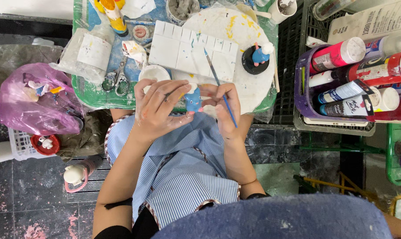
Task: The person paints small blue ceramic figurines by hand using a paintbrush, dipping the brush into a palette and applying paint to the figurines before setting them on a drying rack.
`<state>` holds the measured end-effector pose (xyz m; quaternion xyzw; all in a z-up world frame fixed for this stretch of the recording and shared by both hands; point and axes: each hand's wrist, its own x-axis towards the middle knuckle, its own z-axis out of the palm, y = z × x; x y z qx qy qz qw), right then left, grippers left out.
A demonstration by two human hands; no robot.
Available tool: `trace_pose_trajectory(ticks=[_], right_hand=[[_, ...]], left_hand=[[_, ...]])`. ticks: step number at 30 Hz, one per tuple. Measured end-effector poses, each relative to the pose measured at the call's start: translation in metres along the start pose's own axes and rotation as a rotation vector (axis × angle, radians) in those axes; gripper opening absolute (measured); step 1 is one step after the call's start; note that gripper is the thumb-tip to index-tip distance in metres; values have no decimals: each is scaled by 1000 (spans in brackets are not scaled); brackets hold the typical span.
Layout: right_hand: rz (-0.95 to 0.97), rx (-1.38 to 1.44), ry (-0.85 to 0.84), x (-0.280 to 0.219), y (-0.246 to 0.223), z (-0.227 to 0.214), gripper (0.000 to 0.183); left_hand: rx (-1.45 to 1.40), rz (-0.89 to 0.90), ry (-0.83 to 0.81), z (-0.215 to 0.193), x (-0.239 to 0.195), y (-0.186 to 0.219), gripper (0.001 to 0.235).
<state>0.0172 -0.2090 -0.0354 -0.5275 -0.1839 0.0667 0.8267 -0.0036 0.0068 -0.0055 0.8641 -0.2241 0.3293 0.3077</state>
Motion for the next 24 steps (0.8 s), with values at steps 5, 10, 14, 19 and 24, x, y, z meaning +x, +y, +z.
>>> trace_pose_trajectory(ticks=[5, 10, 14, 19, 24], right_hand=[[-11, -119, 84, -13, -2, -9, 33], [-60, -16, 49, -14, 5, -15, 32], [-5, -67, -70, -9, 3, -3, 29], [201, 61, -114, 0, 6, 11, 32], [208, 128, -61, 2, 10, 6, 34]], left_hand=[[51, -29, 39, 2, -6, -4, 58], [75, -71, 84, 2, -11, -5, 61], [75, -31, 86, 1, -9, -4, 59], [53, 31, 39, -2, -1, 1, 56], [13, 19, -52, -12, 10, 5, 61]])
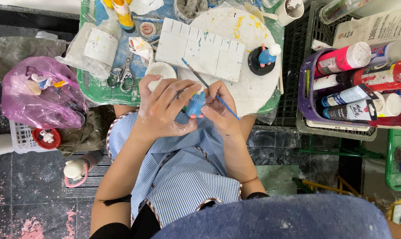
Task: The person paints small blue ceramic figurines by hand using a paintbrush, dipping the brush into a palette and applying paint to the figurines before setting them on a drying rack.
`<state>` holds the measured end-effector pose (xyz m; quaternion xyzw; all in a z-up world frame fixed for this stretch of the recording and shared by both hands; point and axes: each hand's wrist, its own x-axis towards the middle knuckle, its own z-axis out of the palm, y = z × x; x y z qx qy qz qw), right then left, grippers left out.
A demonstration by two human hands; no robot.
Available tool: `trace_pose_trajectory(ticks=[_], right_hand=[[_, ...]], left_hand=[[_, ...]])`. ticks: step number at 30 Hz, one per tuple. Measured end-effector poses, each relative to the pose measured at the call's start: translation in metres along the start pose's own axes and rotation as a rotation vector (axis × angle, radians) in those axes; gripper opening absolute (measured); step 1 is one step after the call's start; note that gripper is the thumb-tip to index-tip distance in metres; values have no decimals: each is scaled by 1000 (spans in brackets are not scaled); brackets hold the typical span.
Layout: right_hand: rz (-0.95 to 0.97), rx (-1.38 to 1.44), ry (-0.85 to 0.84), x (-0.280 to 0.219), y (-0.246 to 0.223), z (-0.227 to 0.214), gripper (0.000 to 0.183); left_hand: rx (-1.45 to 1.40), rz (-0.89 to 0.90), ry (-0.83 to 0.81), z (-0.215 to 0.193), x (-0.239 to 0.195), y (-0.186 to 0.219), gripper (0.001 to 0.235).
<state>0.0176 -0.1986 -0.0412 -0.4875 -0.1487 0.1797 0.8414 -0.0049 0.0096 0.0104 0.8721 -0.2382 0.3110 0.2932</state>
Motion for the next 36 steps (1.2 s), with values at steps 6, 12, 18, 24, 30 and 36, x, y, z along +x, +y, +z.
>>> trace_pose_trajectory(ticks=[6, 12, 18, 24, 30, 36], right_hand=[[92, 137, 121, 1, -2, -9, 26], [98, 229, 62, 2, -10, -11, 23], [79, 243, 64, 5, -14, -6, 28], [24, 89, -24, 4, -23, -7, 36], [141, -131, -144, 15, -50, -3, 38], [71, -504, -352, 23, -67, -3, 40]], left_hand=[[-148, -50, -93, -8, 5, 0, 90], [-158, -68, -108, 3, 1, 2, 91], [-243, -73, -92, -3, 6, 5, 87], [-278, -82, -81, -18, 8, 5, 71], [-314, -126, -133, -33, 9, 5, 58], [-325, -143, -273, -50, 10, 5, 54]])
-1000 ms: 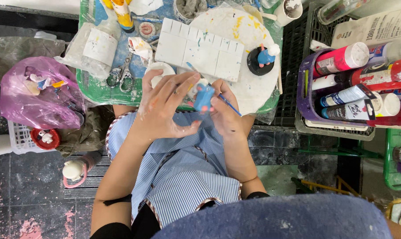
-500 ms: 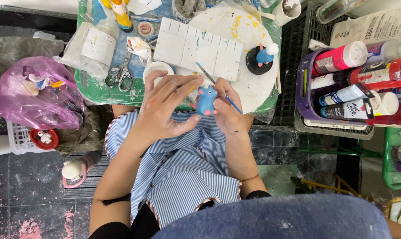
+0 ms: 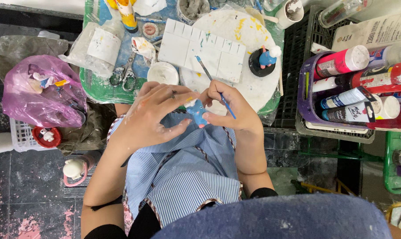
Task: The person paints small blue ceramic figurines by hand using a paintbrush, dipping the brush into a palette and applying paint to the figurines before setting them on a drying rack.
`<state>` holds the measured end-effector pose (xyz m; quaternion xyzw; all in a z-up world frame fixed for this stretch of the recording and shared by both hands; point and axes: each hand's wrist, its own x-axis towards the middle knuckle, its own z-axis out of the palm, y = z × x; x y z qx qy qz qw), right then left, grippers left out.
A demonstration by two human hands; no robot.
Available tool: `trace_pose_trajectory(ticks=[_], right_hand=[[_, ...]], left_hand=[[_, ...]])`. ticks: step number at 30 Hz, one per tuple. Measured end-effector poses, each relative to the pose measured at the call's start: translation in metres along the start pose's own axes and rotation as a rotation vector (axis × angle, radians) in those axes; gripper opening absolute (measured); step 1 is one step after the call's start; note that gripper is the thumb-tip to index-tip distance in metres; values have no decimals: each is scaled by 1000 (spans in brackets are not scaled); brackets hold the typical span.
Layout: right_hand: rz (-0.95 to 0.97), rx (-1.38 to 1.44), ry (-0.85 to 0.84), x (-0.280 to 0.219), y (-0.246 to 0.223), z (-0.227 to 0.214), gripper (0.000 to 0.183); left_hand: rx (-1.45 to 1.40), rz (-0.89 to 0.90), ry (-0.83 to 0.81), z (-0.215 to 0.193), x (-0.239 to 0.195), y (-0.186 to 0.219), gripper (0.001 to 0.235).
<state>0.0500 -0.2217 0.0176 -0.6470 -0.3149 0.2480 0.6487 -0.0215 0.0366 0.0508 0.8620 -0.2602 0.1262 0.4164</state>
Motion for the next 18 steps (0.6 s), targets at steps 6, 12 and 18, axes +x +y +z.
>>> trace_pose_trajectory(ticks=[6, 12, 18], right_hand=[[-10, -234, -7, 12, -7, 11, 44], [-56, -552, 18, 15, -17, 25, 52], [-105, -653, -38, 21, -16, 39, 53]], left_hand=[[-35, -18, 1, 0, -7, 3, 53], [-208, -199, 2, 7, -19, -16, 35], [-162, -194, 172, 32, -22, -27, 33]])
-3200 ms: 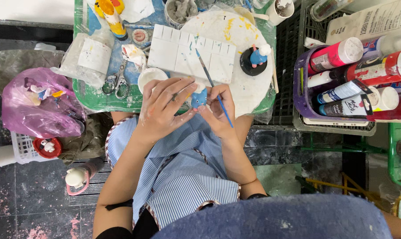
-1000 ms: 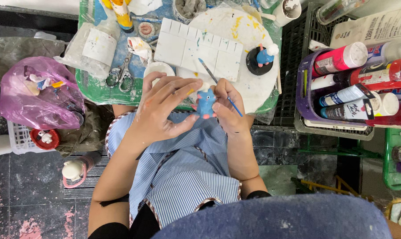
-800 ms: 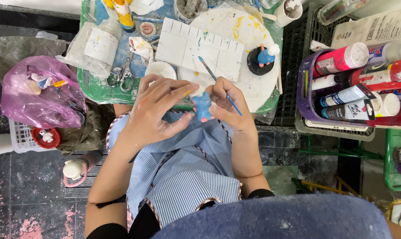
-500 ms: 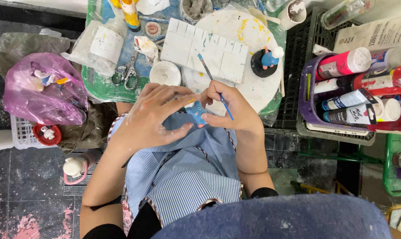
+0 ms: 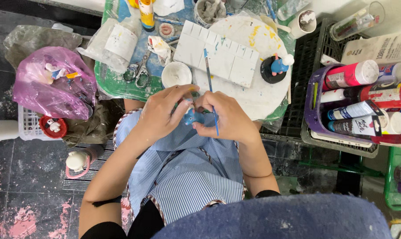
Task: The person paints small blue ceramic figurines by hand using a paintbrush, dipping the brush into a palette and applying paint to the figurines before setting them on a drying rack.
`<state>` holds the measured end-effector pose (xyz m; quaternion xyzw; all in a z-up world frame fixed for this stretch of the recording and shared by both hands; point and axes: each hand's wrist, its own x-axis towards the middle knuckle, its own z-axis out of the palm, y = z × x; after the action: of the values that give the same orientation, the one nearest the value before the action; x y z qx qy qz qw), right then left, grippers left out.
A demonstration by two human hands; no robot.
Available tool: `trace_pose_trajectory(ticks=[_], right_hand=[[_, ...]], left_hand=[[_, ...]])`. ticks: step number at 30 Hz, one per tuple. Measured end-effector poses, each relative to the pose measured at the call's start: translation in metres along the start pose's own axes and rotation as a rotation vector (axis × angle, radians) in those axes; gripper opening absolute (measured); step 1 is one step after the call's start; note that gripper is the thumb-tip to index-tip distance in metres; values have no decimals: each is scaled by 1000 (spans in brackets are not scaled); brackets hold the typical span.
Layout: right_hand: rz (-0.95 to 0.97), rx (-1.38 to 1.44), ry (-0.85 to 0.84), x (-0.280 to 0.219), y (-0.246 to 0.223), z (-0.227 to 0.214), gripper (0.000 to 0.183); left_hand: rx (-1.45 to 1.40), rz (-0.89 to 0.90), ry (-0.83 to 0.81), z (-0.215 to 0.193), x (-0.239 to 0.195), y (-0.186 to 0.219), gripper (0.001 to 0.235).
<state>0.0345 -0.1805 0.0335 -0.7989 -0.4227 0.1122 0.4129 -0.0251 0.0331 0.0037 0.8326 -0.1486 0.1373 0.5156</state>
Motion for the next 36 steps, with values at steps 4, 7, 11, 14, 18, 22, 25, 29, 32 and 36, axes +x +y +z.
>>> trace_pose_trajectory(ticks=[4, 7, 11, 14, 18, 22, 25, 29, 32, 36], right_hand=[[-36, 80, -43, 6, 1, 10, 53], [36, 17, -82, 9, 2, 16, 53], [-20, 142, -59, 17, 2, 22, 53], [-46, 145, -46, 23, -2, 28, 53], [11, 91, -67, 28, -11, 33, 42], [-105, 139, -9, 29, -8, 41, 53], [-84, 130, 21, 26, -1, 47, 53], [-89, 144, 46, 21, 4, 48, 54], [-68, 152, 61, 15, 3, 42, 53], [-111, 254, 117, 3, 3, 30, 51]], left_hand=[[-6, 5, 87, 1, -4, -9, 28], [139, 20, 59, -5, -8, -13, 29], [111, -38, 31, -9, -11, -13, 29], [127, -21, 63, -14, -14, -17, 30], [141, -47, 74, -22, -20, -20, 34], [218, 1, 99, -30, -23, -17, 36], [228, -17, 52, -34, -20, -16, 37], [317, 37, 50, -34, -13, -9, 35], [382, 22, 4, -34, -6, -4, 28], [453, 59, -8, -39, 1, -2, 28]])
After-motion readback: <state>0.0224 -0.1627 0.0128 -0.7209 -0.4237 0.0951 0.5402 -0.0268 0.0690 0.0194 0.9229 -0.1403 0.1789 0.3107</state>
